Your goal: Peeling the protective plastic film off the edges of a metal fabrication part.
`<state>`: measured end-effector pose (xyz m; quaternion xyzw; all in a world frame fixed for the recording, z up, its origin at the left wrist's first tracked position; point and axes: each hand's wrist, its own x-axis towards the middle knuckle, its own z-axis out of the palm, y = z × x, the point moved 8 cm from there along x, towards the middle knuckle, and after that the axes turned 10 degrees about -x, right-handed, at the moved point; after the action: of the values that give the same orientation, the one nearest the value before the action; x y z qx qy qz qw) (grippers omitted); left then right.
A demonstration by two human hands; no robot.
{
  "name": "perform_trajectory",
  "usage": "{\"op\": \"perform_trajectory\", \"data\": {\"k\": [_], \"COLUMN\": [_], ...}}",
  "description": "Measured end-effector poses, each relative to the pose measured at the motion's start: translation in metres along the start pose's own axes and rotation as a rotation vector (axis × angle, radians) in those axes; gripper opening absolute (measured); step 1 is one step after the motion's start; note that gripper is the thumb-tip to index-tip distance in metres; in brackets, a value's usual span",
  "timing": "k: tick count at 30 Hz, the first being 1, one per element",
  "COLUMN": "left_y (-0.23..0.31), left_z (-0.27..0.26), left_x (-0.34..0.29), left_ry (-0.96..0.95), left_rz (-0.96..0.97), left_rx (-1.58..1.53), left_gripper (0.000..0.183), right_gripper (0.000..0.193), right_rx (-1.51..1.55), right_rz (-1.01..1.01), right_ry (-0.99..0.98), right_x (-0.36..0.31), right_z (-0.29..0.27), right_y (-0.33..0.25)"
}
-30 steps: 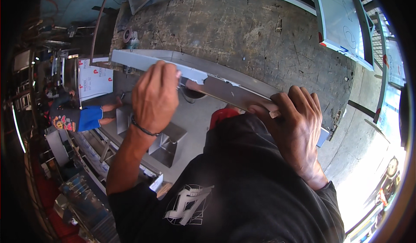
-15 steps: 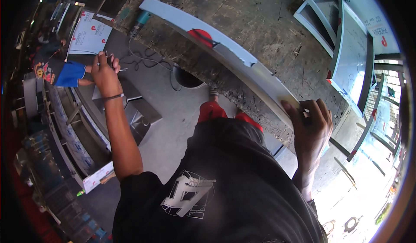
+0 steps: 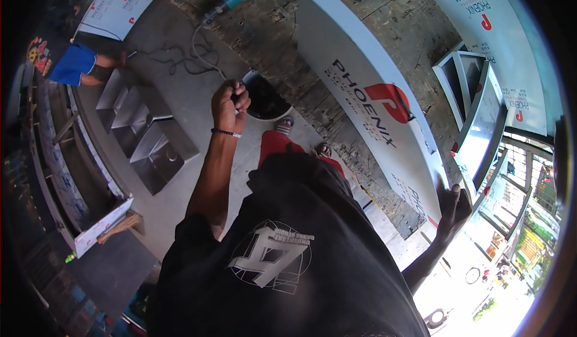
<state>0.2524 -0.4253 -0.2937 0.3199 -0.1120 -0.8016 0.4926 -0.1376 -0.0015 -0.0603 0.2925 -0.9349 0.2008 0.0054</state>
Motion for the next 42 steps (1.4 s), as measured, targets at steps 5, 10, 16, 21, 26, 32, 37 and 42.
{"op": "perform_trajectory", "data": {"k": [5, 10, 16, 21, 26, 32, 37, 42], "left_y": [-0.057, -0.088, -0.101, -0.126, -0.148, -0.151, -0.163, -0.161], "left_z": [-0.115, -0.196, -0.226, -0.306, -0.295, -0.338, -0.316, -0.286], "left_x": [0.008, 0.008, 0.066, 0.125, 0.131, 0.159, 0.167, 0.15], "left_ry": [0.221, 0.536, 0.446, 0.5, 0.613, 0.545, 0.408, 0.385], "left_rz": [-0.27, -0.284, -0.254, -0.417, -0.504, -0.541, -0.494, -0.562], "left_rx": [-0.078, -0.155, 0.229, 0.263, 0.32, 0.465, 0.223, 0.354], "left_gripper": [0.02, 0.021, 0.014, 0.026, 0.035, 0.018, 0.023, 0.031], "right_gripper": [0.068, 0.064, 0.061, 0.058, 0.056, 0.053, 0.053, 0.052], "right_rx": [-0.08, -0.071, -0.145, -0.146, -0.17, -0.213, -0.202, -0.243], "right_rz": [0.042, 0.119, 0.083, 0.139, 0.187, 0.143, 0.19, 0.162], "right_ry": [0.019, 0.01, 0.024, 0.015, -0.013, -0.029, -0.003, -0.028], "right_x": [0.006, 0.004, 0.003, 0.007, -0.002, -0.006, -0.009, -0.006], "right_z": [-0.002, -0.002, -0.007, -0.008, -0.009, -0.01, -0.011, -0.013], "right_y": [-0.003, -0.005, 0.016, 0.027, 0.006, -0.005, 0.004, 0.011]}}
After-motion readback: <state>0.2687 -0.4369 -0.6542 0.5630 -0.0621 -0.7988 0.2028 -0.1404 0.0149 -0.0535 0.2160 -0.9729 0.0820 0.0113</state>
